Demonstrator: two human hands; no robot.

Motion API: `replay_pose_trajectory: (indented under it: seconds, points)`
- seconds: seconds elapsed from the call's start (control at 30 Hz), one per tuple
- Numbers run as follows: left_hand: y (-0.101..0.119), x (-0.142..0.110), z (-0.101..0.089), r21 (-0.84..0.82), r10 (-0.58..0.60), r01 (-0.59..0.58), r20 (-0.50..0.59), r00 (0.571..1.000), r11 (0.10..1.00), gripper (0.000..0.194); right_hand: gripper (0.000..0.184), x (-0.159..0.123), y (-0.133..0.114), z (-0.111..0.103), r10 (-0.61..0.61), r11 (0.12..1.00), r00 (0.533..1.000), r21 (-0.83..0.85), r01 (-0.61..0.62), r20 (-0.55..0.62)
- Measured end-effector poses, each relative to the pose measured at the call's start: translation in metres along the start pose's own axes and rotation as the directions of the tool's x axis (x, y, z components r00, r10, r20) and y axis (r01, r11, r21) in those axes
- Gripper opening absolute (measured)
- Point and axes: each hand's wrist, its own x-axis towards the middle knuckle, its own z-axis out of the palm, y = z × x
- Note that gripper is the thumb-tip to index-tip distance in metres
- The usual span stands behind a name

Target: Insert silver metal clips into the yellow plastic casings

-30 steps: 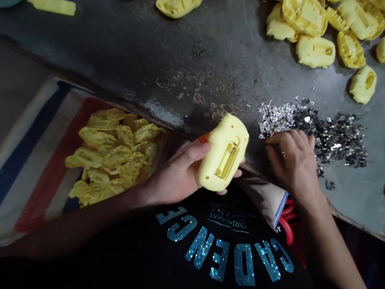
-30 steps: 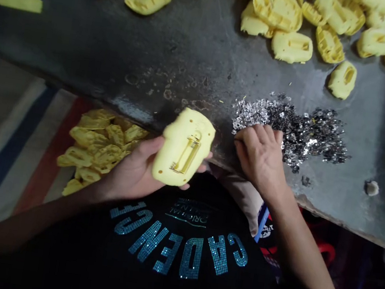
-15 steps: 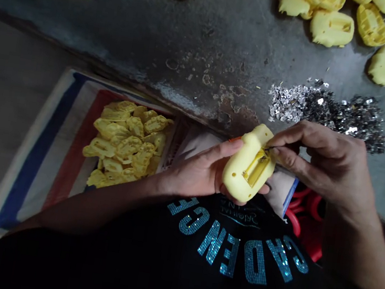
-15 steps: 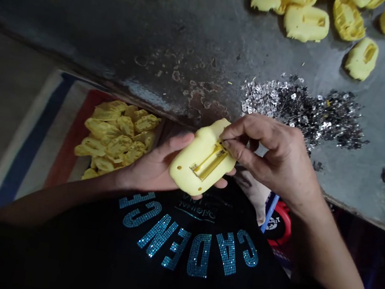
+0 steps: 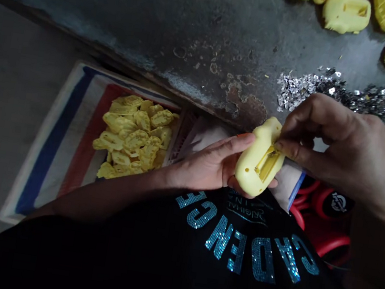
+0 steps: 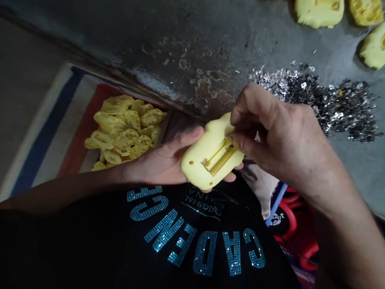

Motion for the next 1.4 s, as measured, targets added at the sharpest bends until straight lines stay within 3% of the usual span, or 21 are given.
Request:
replay_pose_trajectory:
  seconds: [0.17,0.53,0.73,0.83,0.93,1.07,1.27,1.4]
  points:
    - [0.001,0.001,0.001,0.031,0.017,-0.016,-0.025,1.000,0.999,0.072,0.017,0.004,-0.002,-0.001,0.030,0.999,0.999,-0.040,-0.031,-0.010]
    - [0.006,0.002,-0.007,-0.037,-0.039,0.041,0.052,0.998,0.998,0.075,0.023,-0.017,0.001,0.025,0.212,0.935,0.949,0.332,-0.127,-0.235]
    - [0.006,0.001,-0.005,-0.108,-0.046,0.055,0.084,0.995,0.993,0.063,0.013,-0.028,0.001,0.031,0.066,0.993,0.956,0.111,-0.035,-0.287]
    - [0.004,0.000,-0.002,-0.089,-0.041,0.047,0.060,0.997,0.995,0.071,0.008,-0.032,-0.003,0.035,-0.026,1.000,0.958,0.004,0.028,-0.286]
    - [0.000,-0.001,0.000,-0.011,0.010,-0.010,0.026,1.000,1.000,0.083,0.008,-0.035,-0.005,0.040,-0.022,1.000,0.956,-0.025,0.015,-0.292]
    - [-0.005,-0.001,0.000,0.053,0.084,-0.083,-0.018,0.996,0.995,0.081,0.012,-0.035,-0.005,0.044,0.008,0.999,0.953,-0.032,-0.019,-0.302]
    - [-0.001,-0.001,0.001,0.011,0.021,-0.021,0.026,0.999,1.000,0.082,0.019,-0.034,0.000,0.046,0.070,0.990,0.957,0.136,-0.032,-0.283]
    - [0.003,0.001,0.002,-0.016,-0.002,0.003,0.029,1.000,1.000,0.080,0.011,-0.039,0.006,0.044,0.133,0.963,0.943,0.266,-0.049,-0.305]
